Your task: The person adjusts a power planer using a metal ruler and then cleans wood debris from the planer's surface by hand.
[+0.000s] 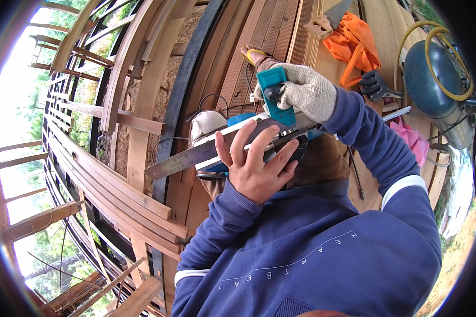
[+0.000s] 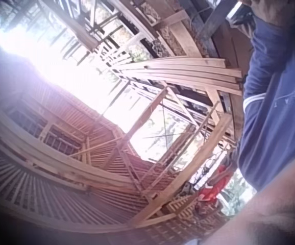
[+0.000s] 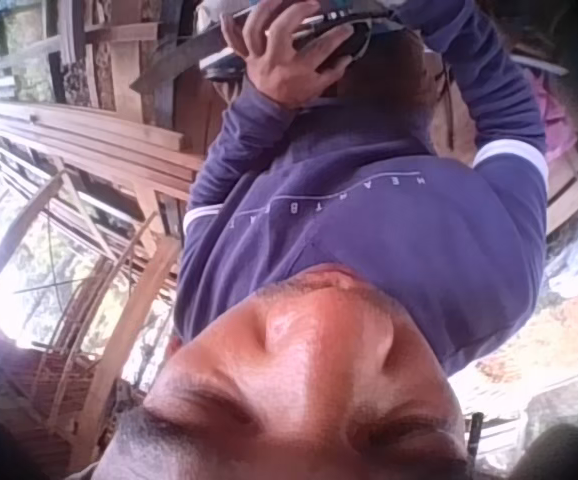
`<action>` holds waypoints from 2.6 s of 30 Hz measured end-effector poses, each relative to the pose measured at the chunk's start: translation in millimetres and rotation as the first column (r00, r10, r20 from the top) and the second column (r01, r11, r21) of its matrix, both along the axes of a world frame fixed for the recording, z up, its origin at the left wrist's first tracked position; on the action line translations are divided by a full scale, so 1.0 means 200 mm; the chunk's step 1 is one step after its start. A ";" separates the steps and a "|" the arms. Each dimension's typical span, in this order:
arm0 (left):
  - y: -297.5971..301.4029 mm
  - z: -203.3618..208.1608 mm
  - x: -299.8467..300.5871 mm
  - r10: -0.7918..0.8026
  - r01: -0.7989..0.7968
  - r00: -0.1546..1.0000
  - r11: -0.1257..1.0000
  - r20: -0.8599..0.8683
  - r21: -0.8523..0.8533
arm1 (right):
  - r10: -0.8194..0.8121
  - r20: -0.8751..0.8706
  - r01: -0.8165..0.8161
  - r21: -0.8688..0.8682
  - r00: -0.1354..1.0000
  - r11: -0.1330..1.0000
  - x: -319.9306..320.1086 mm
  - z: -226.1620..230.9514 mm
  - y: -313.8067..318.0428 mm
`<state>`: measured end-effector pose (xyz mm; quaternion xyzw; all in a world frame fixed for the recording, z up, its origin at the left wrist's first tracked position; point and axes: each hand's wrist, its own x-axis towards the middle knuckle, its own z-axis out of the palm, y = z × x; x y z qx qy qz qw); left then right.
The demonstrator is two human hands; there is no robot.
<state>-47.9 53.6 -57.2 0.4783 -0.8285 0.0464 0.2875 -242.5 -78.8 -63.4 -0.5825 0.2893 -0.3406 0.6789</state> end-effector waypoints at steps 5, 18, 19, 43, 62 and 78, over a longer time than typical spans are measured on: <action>-0.01 -0.01 0.00 -0.028 0.029 0.999 0.999 -0.024 0.017 | -0.004 -0.044 0.005 0.027 0.999 1.000 0.00 0.01 0.01; -0.01 0.00 0.00 -0.027 0.028 0.999 0.999 -0.024 0.033 | 0.030 0.025 -0.030 -0.003 0.999 1.000 0.02 -0.04 -0.02; -0.01 0.01 0.00 -0.028 0.029 0.999 0.999 -0.023 0.032 | 0.028 0.029 -0.028 0.004 0.999 1.000 0.02 -0.04 -0.01; -0.01 0.01 0.00 -0.031 0.032 0.999 0.999 -0.026 0.041 | 0.033 0.024 -0.033 -0.011 0.999 0.999 0.02 -0.06 -0.01; -0.01 0.01 0.00 -0.026 0.027 1.000 0.999 -0.016 0.039 | 0.027 -0.012 -0.027 0.038 1.000 0.999 0.01 -0.05 -0.01; -0.01 0.01 0.00 -0.030 0.031 0.999 0.999 -0.013 0.041 | 0.009 0.016 -0.011 0.106 1.000 0.994 0.02 -0.03 0.01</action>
